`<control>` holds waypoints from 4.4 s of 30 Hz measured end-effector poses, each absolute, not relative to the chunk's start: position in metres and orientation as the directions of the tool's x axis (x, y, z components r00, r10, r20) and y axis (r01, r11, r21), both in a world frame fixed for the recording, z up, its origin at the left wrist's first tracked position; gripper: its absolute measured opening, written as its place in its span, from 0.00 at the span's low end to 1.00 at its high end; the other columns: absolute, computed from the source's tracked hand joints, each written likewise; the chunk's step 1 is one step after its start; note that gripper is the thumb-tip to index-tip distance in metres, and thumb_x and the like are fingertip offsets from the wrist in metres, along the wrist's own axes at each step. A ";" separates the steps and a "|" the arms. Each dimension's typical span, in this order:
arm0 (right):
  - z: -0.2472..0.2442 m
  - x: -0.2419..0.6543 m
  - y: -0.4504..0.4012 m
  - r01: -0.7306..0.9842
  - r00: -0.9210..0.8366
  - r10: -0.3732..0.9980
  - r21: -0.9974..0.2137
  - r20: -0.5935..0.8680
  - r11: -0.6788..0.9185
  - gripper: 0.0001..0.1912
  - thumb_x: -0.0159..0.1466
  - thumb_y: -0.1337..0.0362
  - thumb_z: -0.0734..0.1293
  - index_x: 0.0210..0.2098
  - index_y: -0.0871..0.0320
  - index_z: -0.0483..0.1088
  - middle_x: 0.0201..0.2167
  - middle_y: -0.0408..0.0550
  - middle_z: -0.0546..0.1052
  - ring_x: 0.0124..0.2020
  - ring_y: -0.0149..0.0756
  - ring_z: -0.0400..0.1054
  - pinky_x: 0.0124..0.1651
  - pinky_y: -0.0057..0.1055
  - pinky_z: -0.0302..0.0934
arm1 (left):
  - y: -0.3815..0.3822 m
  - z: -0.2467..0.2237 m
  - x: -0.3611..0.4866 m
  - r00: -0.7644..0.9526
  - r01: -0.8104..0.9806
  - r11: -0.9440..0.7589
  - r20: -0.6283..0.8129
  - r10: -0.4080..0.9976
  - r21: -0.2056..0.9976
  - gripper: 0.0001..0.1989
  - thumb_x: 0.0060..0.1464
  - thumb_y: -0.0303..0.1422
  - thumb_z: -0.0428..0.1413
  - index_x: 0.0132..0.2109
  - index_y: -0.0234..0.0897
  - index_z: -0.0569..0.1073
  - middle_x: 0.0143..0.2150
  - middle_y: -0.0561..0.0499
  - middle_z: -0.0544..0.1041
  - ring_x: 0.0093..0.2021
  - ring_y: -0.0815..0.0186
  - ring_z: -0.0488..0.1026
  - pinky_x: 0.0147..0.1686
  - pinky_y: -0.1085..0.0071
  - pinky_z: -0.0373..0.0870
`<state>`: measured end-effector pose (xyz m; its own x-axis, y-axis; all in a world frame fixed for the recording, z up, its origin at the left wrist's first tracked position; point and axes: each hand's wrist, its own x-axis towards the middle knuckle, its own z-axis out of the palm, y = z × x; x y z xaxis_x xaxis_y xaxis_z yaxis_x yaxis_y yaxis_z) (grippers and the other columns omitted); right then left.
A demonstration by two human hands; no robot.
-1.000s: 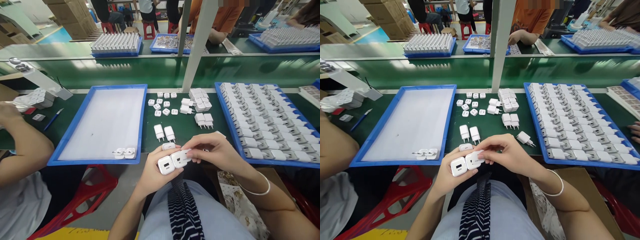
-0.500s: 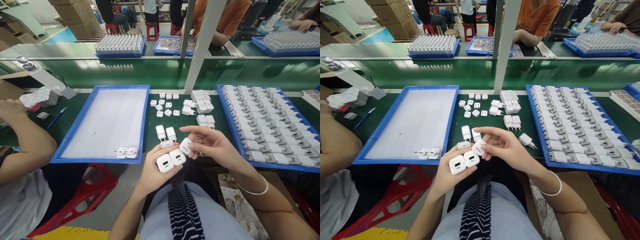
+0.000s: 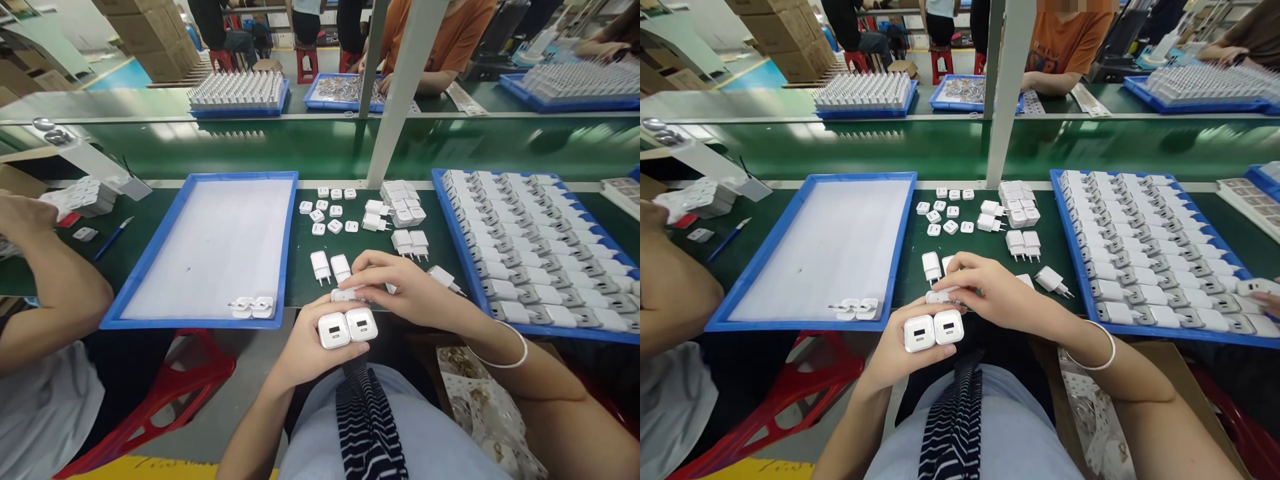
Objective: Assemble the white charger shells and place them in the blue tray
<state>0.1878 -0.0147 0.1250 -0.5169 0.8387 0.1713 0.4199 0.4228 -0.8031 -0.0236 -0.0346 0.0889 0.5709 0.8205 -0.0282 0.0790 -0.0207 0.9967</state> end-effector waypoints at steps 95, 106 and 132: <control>0.057 0.150 -0.040 0.226 0.217 0.955 -0.962 0.200 0.150 0.16 0.57 0.67 0.71 0.42 0.53 0.64 0.35 0.43 0.67 0.31 0.32 0.61 0.36 0.31 0.61 | -0.025 0.071 -0.017 0.538 -0.209 0.147 -0.012 0.843 0.967 0.22 0.40 0.35 0.70 0.46 0.37 0.81 0.57 0.44 0.75 0.60 0.50 0.68 0.61 0.59 0.64; 0.080 0.186 -0.015 -0.142 -0.597 0.783 -0.937 -0.175 -0.318 0.17 0.64 0.64 0.67 0.52 0.56 0.72 0.43 0.47 0.73 0.42 0.34 0.68 0.45 0.30 0.62 | -0.026 0.080 -0.021 0.591 -0.054 0.297 -0.209 0.779 0.953 0.24 0.36 0.34 0.72 0.44 0.33 0.81 0.48 0.43 0.77 0.52 0.51 0.73 0.47 0.64 0.71; 0.118 0.169 -0.060 0.099 -0.260 0.963 -0.990 0.070 0.099 0.11 0.66 0.69 0.69 0.46 0.48 0.74 0.22 0.34 0.75 0.20 0.21 0.67 0.25 0.16 0.64 | -0.048 0.096 -0.024 0.292 0.158 -0.343 0.288 0.912 0.926 0.24 0.47 0.24 0.67 0.52 0.40 0.76 0.52 0.46 0.77 0.50 0.64 0.76 0.51 0.72 0.74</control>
